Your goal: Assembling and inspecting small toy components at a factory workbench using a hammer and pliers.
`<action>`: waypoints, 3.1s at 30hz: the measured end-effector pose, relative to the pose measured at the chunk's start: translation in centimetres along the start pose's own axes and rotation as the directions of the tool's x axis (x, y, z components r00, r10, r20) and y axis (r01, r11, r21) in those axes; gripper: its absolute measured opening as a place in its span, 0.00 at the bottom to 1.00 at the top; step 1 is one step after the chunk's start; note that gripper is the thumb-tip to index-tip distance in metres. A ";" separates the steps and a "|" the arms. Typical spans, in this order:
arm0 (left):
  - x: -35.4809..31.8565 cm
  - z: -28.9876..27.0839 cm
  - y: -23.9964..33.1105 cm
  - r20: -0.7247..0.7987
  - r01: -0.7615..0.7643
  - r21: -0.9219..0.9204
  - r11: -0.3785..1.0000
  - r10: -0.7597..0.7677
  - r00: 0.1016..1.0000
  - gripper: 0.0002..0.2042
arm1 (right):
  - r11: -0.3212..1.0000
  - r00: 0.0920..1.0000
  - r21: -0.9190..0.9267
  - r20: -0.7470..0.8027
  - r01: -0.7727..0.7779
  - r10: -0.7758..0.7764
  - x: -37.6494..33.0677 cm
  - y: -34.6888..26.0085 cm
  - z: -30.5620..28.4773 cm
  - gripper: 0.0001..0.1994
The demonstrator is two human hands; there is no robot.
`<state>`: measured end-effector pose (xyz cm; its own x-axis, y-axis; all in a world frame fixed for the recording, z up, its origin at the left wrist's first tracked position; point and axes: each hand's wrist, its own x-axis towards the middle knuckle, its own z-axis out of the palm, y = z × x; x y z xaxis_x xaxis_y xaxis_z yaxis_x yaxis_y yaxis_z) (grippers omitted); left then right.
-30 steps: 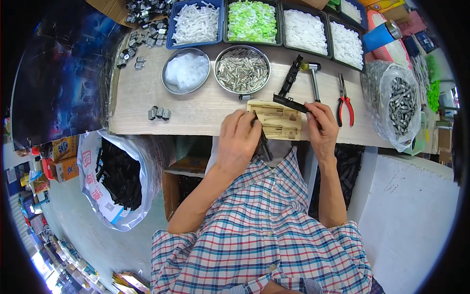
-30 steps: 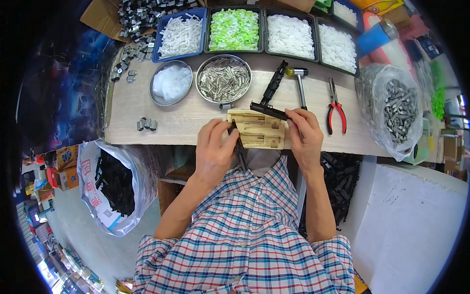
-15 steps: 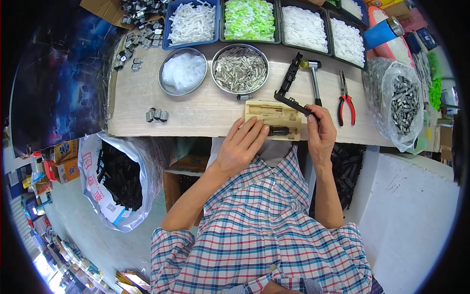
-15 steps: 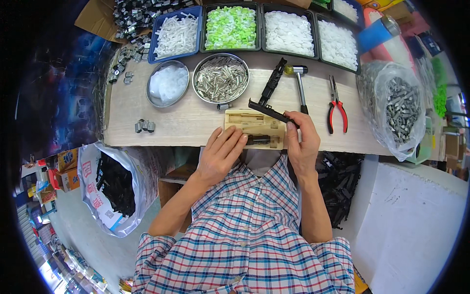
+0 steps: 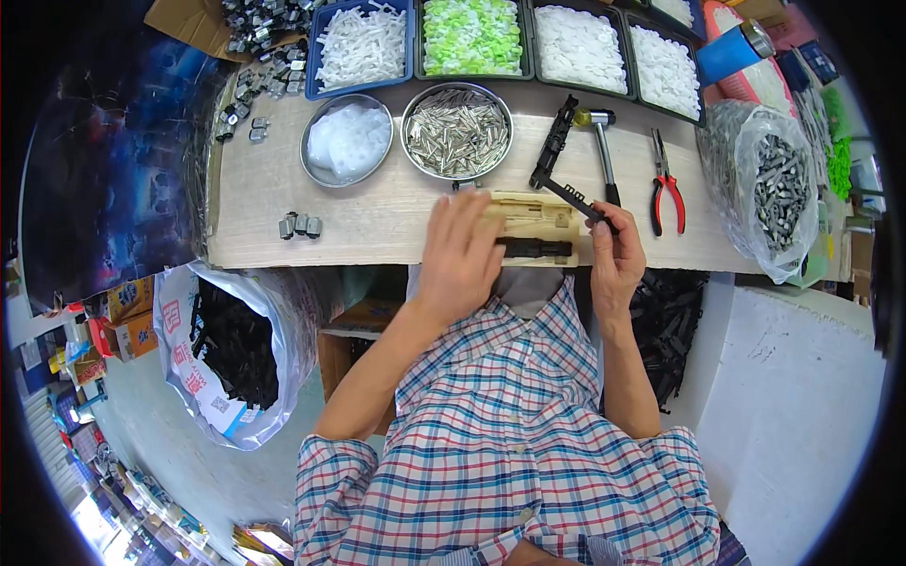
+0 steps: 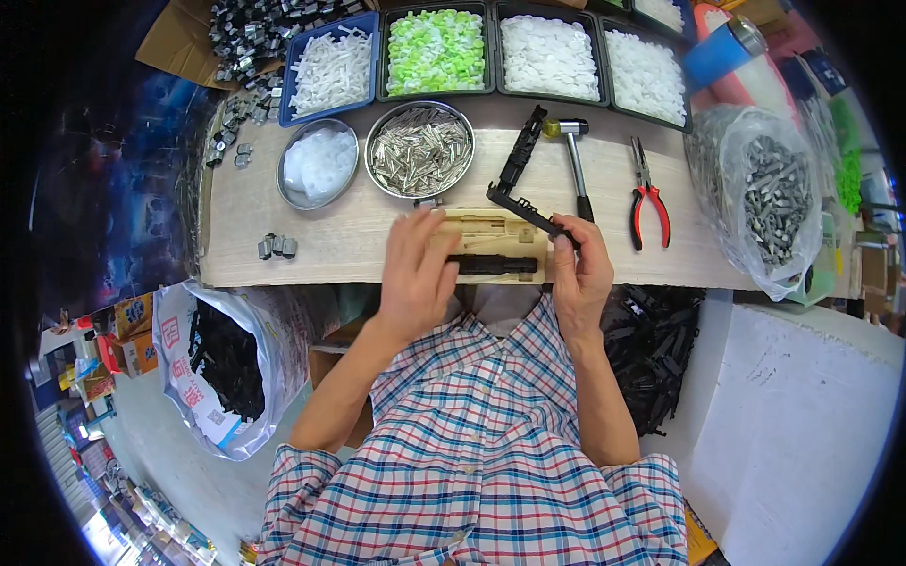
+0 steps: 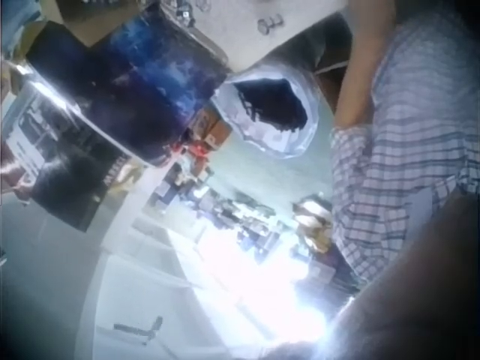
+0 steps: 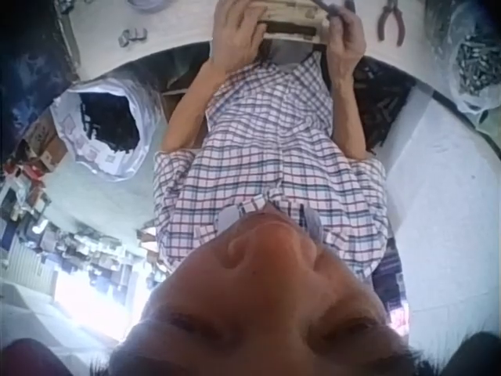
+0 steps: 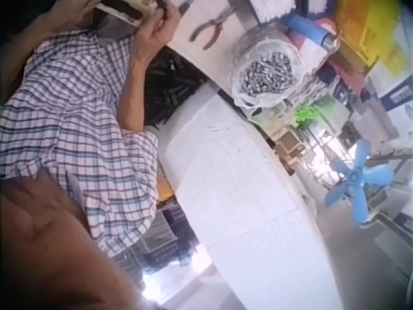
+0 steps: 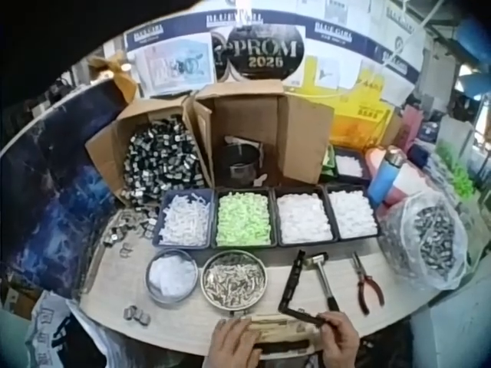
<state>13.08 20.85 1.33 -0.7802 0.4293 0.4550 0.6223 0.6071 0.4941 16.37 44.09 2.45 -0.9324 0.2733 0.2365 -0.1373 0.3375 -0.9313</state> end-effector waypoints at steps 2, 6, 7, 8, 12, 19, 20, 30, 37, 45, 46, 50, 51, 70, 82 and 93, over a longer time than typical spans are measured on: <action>1.7 -0.5 -1.2 0.052 -0.037 0.016 0.999 0.036 0.998 0.21 | 0.997 0.998 0.059 -0.018 -0.058 0.059 -0.3 0.3 0.1 0.11; 2.5 -1.5 -1.6 0.178 -0.122 0.093 0.988 0.104 0.979 0.23 | 0.992 0.996 0.105 -0.044 -0.069 0.074 -0.4 0.3 0.1 0.11; 2.6 -1.7 -1.8 0.182 -0.124 0.091 0.988 0.106 0.978 0.23 | 0.993 0.996 0.096 -0.041 -0.074 0.079 -0.5 0.2 0.0 0.11; 2.7 -1.8 -1.9 0.204 -0.145 0.104 0.984 0.122 0.971 0.25 | 0.992 0.996 0.096 -0.043 -0.076 0.081 -0.5 0.2 -0.1 0.11; 3.3 -1.9 -1.9 0.228 -0.164 0.116 0.980 0.134 0.964 0.24 | 0.988 0.994 0.113 -0.037 -0.101 0.106 -0.7 0.4 -0.3 0.10; 3.7 -1.9 -1.5 0.229 -0.188 0.185 0.965 0.144 0.963 0.20 | 0.991 0.994 0.097 -0.046 -0.094 0.099 -0.6 0.0 -0.5 0.09; 3.8 -1.9 -1.4 0.230 -0.182 0.185 0.966 0.137 0.963 0.20 | 0.991 0.994 0.096 -0.048 -0.093 0.098 -0.7 0.0 -0.6 0.09; 3.1 -2.6 -2.3 0.092 -0.112 0.056 0.992 0.106 0.990 0.13 | 0.991 0.994 0.105 -0.049 -0.088 0.093 -0.9 -0.3 -0.9 0.09; 1.3 -2.8 0.1 -0.154 0.160 -0.325 0.932 -0.219 0.964 0.08 | 0.991 0.998 0.115 -0.012 -0.062 0.064 -0.6 -0.8 -0.3 0.09; -9.9 -6.7 -0.7 0.187 0.671 -0.630 0.390 -0.763 0.619 0.08 | 0.954 0.972 -0.231 0.181 0.192 -0.152 0.8 -2.1 -0.2 0.11; -12.0 -6.8 -1.7 0.163 0.774 -0.385 0.502 -0.789 0.593 0.10 | 0.950 0.966 -0.256 0.230 0.180 -0.121 1.0 -2.3 0.0 0.12; -18.3 -5.6 -3.7 0.074 0.752 0.272 0.600 -0.793 0.605 0.17 | 0.860 0.894 -0.337 0.370 0.383 -0.253 2.9 -2.0 0.9 0.17; -16.9 -5.9 -2.7 0.070 0.759 0.273 0.591 -0.799 0.597 0.17 | 0.862 0.890 -0.330 0.379 0.386 -0.254 3.2 -1.7 0.8 0.17; -9.0 -8.6 -1.1 0.163 0.565 -0.818 0.110 -0.897 0.410 0.04 | 0.712 0.853 -0.499 0.435 0.495 -0.288 2.3 -3.1 2.5 0.18; -5.9 -11.3 -10.1 -0.332 0.569 0.168 0.805 -0.497 0.801 0.12 | 0.582 0.784 -0.538 0.517 0.609 -0.343 2.6 -3.7 3.0 0.20; -4.0 -7.4 -4.8 -0.215 0.396 0.066 0.916 -0.374 0.902 0.15 | 0.849 0.711 -0.087 0.595 0.521 -0.375 0.8 -5.3 17.4 0.19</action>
<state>13.74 11.32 2.61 -0.9229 0.0160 0.3848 0.2568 0.7702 0.5838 10.50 26.84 2.75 -0.8102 -0.4685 0.3523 -0.5732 0.5076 -0.6432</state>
